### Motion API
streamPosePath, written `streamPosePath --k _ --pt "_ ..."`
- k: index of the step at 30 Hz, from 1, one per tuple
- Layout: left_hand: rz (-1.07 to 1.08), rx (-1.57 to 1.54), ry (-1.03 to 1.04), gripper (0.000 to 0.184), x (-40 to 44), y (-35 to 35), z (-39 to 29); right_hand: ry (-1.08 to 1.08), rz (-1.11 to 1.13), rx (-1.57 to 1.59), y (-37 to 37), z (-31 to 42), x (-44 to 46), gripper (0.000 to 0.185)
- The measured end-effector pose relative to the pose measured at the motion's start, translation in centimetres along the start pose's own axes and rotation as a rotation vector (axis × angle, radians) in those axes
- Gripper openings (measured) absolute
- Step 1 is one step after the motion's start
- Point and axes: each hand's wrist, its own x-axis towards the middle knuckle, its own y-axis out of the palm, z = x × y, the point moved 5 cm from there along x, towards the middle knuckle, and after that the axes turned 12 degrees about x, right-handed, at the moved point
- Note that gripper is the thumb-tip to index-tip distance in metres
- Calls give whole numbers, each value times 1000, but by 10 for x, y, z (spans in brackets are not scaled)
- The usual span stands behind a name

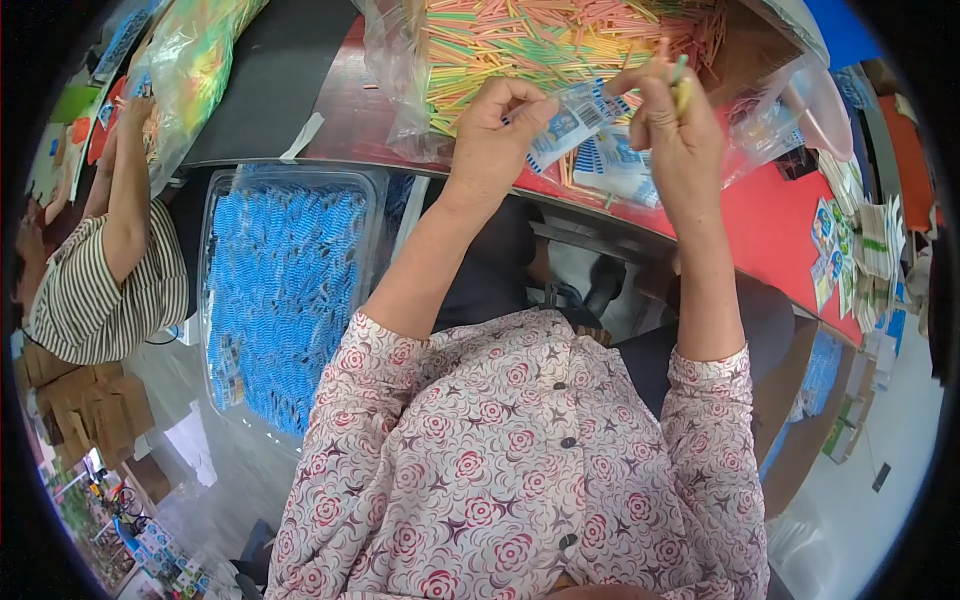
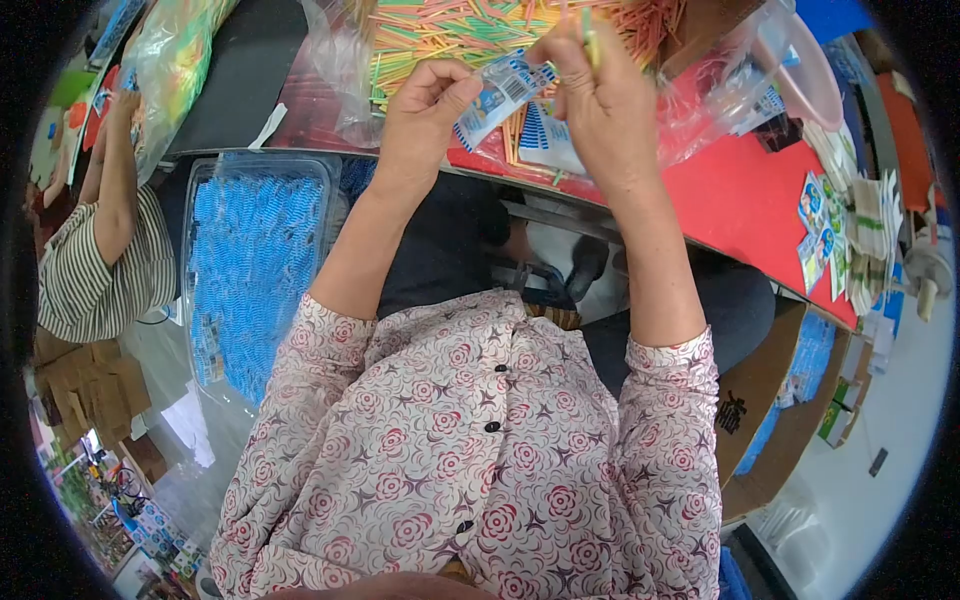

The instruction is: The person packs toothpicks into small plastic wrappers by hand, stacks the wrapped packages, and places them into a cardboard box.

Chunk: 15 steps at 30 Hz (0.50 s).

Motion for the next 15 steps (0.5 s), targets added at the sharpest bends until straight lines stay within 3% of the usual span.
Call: streamPosePath --k 8,12,15 --pt "25 40 52 9 -3 3 -6 150 59 8 5 -14 -10 29" --pt "-1 353 267 12 -5 4 -24 235 173 0 9 -16 -16 29" --pt "-83 787 755 13 -9 7 -51 318 220 -49 9 -10 -15 28"
